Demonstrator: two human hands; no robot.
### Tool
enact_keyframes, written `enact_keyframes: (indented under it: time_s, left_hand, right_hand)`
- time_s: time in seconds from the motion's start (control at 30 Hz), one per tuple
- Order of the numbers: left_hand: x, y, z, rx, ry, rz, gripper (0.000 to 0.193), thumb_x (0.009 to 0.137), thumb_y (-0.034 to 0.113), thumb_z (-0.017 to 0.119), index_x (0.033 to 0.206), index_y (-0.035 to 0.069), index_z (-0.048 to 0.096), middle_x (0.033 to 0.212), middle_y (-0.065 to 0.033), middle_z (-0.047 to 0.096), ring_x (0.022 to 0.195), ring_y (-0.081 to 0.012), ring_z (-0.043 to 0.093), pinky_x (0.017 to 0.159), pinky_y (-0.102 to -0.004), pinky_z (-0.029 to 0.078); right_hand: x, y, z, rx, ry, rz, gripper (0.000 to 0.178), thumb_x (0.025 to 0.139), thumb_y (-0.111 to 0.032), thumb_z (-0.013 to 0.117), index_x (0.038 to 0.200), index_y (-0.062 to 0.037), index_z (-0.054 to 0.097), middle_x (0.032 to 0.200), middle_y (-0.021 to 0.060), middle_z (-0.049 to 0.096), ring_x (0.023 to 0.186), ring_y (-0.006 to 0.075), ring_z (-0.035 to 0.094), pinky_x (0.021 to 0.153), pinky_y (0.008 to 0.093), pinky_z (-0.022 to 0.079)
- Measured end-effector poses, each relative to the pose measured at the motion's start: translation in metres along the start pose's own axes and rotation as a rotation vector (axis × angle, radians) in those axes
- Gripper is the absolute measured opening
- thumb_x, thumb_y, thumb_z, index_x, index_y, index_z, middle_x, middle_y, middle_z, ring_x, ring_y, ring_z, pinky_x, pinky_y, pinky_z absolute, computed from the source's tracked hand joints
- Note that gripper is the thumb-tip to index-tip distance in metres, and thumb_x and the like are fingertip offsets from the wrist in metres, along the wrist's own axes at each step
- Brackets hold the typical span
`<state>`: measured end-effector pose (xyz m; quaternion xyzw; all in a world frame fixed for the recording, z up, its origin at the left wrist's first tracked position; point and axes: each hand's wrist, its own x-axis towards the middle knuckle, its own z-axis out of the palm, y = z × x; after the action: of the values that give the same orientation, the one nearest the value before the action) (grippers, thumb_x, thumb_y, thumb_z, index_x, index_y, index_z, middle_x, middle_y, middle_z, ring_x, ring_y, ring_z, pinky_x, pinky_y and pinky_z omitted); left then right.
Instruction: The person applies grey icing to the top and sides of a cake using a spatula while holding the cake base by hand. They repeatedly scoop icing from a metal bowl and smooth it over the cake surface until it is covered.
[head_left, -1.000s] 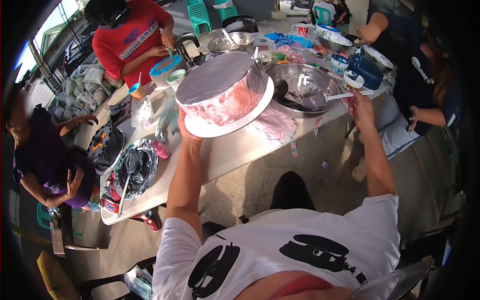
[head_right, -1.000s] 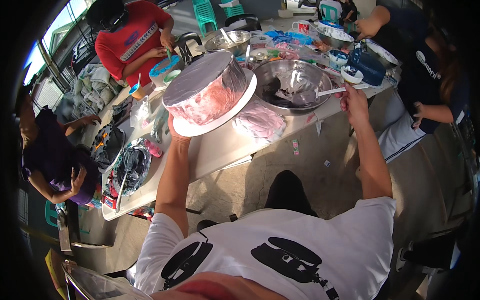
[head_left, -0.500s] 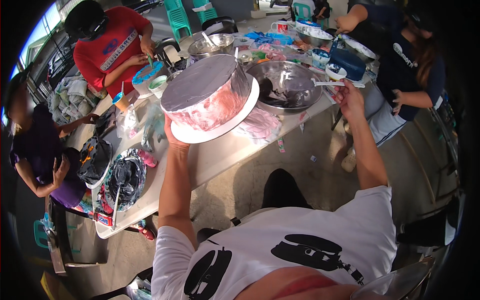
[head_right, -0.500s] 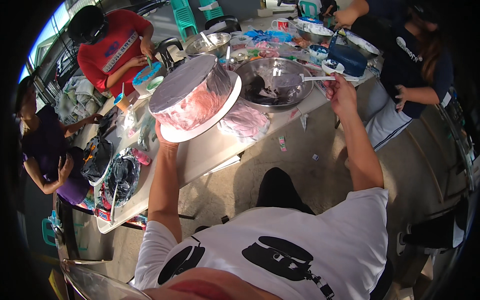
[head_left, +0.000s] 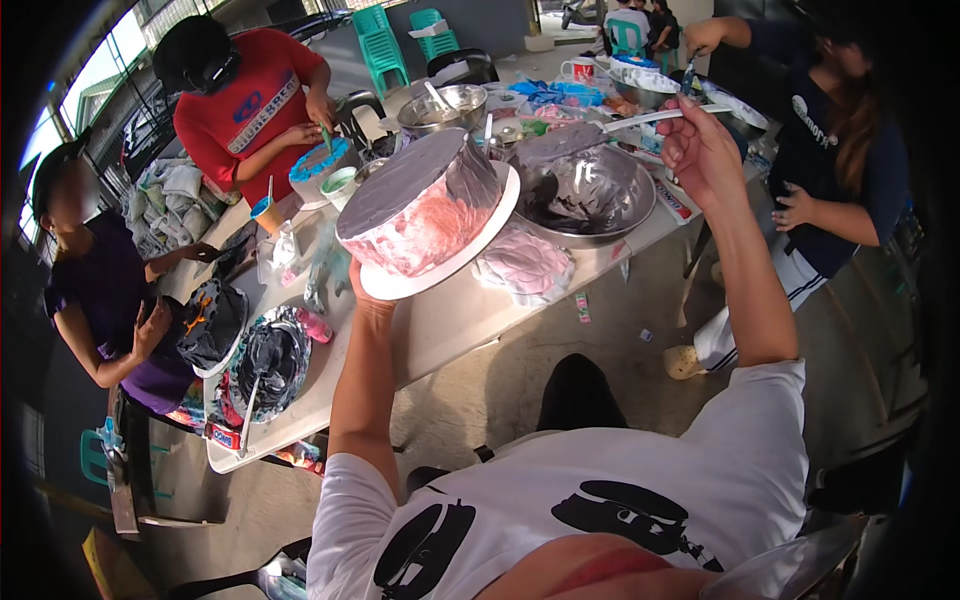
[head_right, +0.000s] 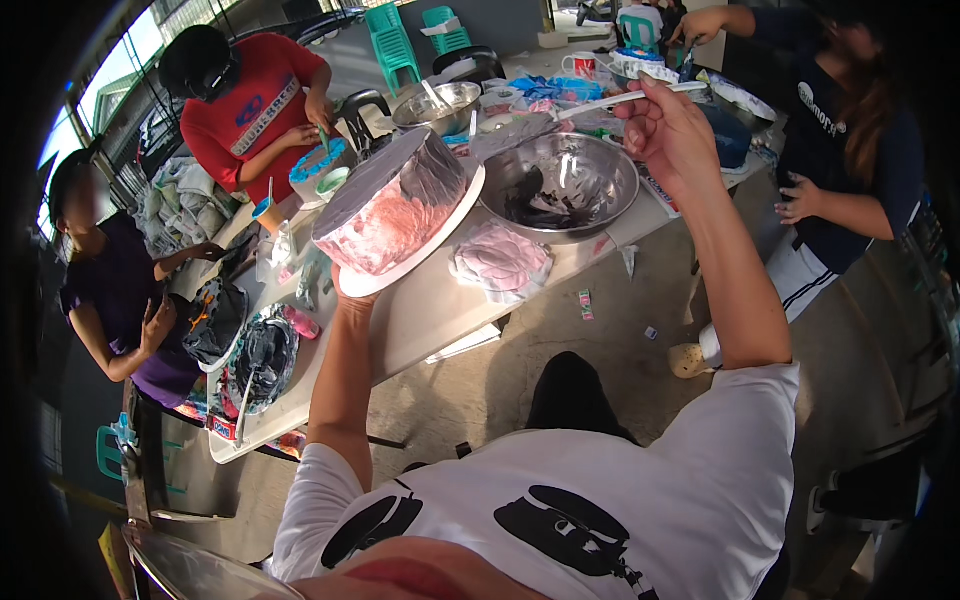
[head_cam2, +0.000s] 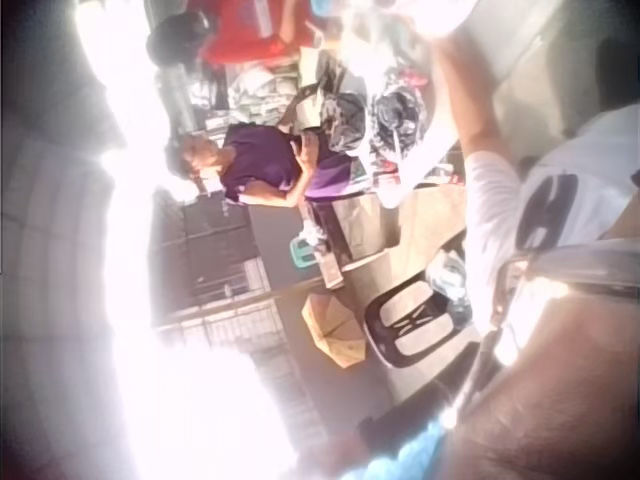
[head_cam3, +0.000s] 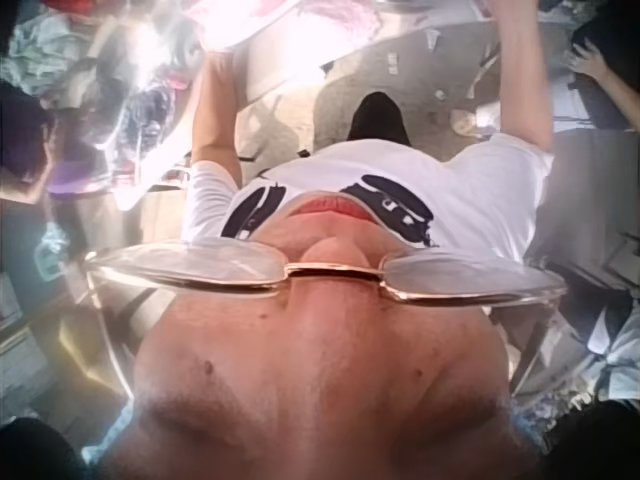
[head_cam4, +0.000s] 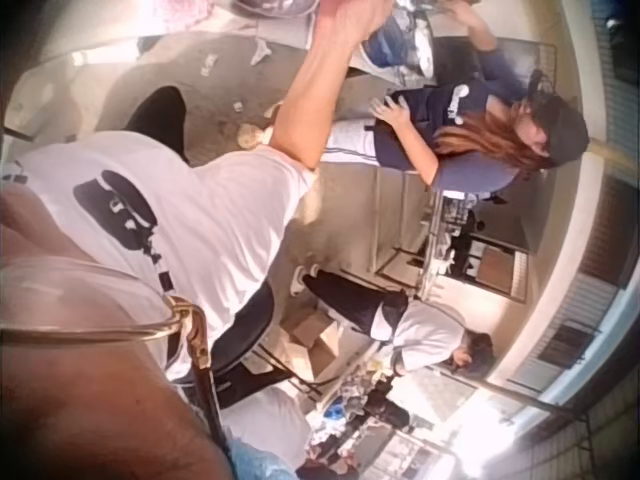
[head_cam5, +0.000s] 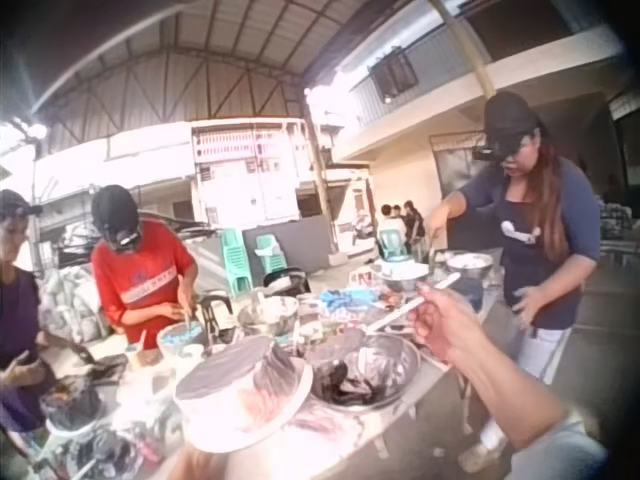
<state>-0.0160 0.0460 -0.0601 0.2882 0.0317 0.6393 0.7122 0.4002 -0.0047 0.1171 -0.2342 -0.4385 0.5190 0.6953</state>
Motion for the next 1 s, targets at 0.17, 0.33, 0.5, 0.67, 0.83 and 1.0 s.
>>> enact_keyframes:
  time_s: [0.17, 0.33, 0.5, 0.67, 0.83, 1.0]
  left_hand:
    - [-0.002, 0.000, 0.005, -0.009, -0.002, -0.026, 0.052, 0.085, 0.036, 0.030, 0.128, 0.006, 0.031, 0.129, -0.0150, 0.036, 0.118, -0.0328, 0.034, 0.098, -0.0497, 0.026]
    - [0.003, 0.001, 0.003, 0.018, 0.058, 0.029, 0.051, 0.086, 0.040, 0.030, 0.126, 0.008, 0.035, 0.127, -0.0131, 0.039, 0.116, -0.0305, 0.038, 0.096, -0.0490, 0.029]
    - [0.002, 0.002, 0.002, -0.029, 0.065, 0.021, 0.048, 0.087, 0.038, 0.029, 0.123, 0.007, 0.038, 0.124, -0.0129, 0.043, 0.114, -0.0300, 0.041, 0.095, -0.0485, 0.031]
    - [0.003, 0.004, -0.002, -0.038, 0.081, 0.031, 0.048, 0.087, 0.038, 0.028, 0.122, 0.007, 0.040, 0.122, -0.0130, 0.045, 0.112, -0.0304, 0.042, 0.095, -0.0484, 0.032]
    - [0.002, 0.004, 0.001, -0.049, 0.029, 0.023, 0.048, 0.087, 0.038, 0.029, 0.122, 0.007, 0.039, 0.123, -0.0134, 0.043, 0.113, -0.0307, 0.042, 0.095, -0.0482, 0.032]
    - [-0.001, 0.007, 0.003, -0.068, 0.026, 0.031, 0.050, 0.087, 0.040, 0.031, 0.123, 0.007, 0.038, 0.124, -0.0135, 0.042, 0.113, -0.0314, 0.040, 0.095, -0.0481, 0.031]
  right_hand:
    - [0.004, -0.003, 0.059, -0.344, -0.175, -0.116, 0.021, 0.084, -0.025, 0.052, 0.086, -0.0045, 0.051, 0.065, 0.0086, 0.057, 0.041, 0.0091, 0.047, 0.038, 0.0195, 0.035]
    - [0.003, -0.005, 0.088, -0.473, -0.267, -0.182, 0.024, 0.083, -0.027, 0.054, 0.088, -0.0045, 0.049, 0.063, 0.0080, 0.055, 0.040, 0.0075, 0.045, 0.037, 0.0182, 0.035]
    - [0.002, -0.002, 0.105, -0.583, -0.262, -0.199, 0.024, 0.083, -0.025, 0.055, 0.088, -0.0030, 0.049, 0.062, 0.0070, 0.054, 0.038, 0.0059, 0.044, 0.036, 0.0176, 0.033]
    - [0.001, 0.000, 0.116, -0.682, -0.328, -0.207, 0.023, 0.083, -0.025, 0.055, 0.089, -0.0024, 0.050, 0.059, 0.0055, 0.053, 0.036, 0.0049, 0.043, 0.034, 0.0169, 0.032]
    - [-0.002, 0.003, 0.136, -0.697, -0.378, -0.168, 0.023, 0.083, -0.024, 0.054, 0.089, -0.0021, 0.050, 0.057, 0.0041, 0.052, 0.035, 0.0043, 0.042, 0.033, 0.0167, 0.031]
    - [-0.006, 0.002, 0.158, -0.872, -0.450, -0.233, 0.022, 0.084, -0.023, 0.051, 0.087, -0.0020, 0.051, 0.055, 0.0034, 0.051, 0.035, 0.0047, 0.042, 0.032, 0.0165, 0.030]
